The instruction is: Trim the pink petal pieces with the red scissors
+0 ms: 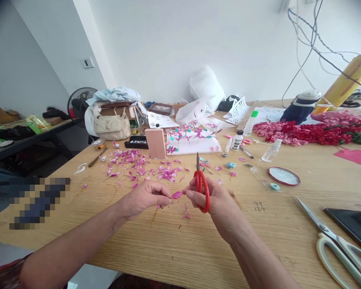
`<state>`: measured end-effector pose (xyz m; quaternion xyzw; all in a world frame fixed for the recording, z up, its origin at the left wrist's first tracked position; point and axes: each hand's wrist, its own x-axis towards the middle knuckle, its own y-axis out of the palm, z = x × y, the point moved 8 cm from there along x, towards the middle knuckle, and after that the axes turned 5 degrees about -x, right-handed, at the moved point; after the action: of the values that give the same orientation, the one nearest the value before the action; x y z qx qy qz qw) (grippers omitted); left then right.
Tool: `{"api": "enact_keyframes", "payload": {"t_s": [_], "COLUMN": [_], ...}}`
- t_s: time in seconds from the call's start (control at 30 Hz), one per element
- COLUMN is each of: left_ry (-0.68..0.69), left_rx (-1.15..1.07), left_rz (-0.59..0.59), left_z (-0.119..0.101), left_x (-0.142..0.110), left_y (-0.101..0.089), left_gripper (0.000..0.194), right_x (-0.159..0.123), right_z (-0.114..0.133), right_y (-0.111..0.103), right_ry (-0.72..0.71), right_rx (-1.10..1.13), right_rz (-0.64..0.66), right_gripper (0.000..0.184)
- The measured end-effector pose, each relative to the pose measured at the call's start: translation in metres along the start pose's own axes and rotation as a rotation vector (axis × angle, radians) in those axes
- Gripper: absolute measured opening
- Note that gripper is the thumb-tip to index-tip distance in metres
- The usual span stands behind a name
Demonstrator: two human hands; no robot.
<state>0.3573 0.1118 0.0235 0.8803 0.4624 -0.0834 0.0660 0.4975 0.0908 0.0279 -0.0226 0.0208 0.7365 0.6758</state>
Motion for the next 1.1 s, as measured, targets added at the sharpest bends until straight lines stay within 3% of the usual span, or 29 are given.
{"api": "enact_keyframes", "payload": {"t_s": [0.23, 0.47, 0.77, 0.93, 1.1], "left_ry": [0.015, -0.011, 0.223, 0.045, -0.12], "left_rx": [-0.059, -0.045, 0.556, 0.537, 0.578], "left_rz": [0.025, 0.012, -0.081, -0.079, -0.12], "left_z": [0.005, 0.009, -0.016, 0.002, 0.026], "left_x": [0.001, 0.0, -0.018, -0.025, -0.029], "left_y": [0.007, 0.001, -0.016, -0.031, -0.055], "left_gripper": [0.01, 0.01, 0.01, 0.011, 0.01], "right_x": [-0.001, 0.006, 0.017, 0.023, 0.018], "right_z": [0.004, -0.003, -0.003, -0.004, -0.003], "right_y": [0.01, 0.005, 0.027, 0.039, 0.029], "right_ry": [0.026, 0.042, 0.062, 0.043, 0.02], "right_rx": [0.046, 0.038, 0.013, -0.005, -0.049], "right_rz": [0.016, -0.032, -0.002, 0.027, 0.025], "right_gripper": [0.034, 0.034, 0.033, 0.03, 0.027]}}
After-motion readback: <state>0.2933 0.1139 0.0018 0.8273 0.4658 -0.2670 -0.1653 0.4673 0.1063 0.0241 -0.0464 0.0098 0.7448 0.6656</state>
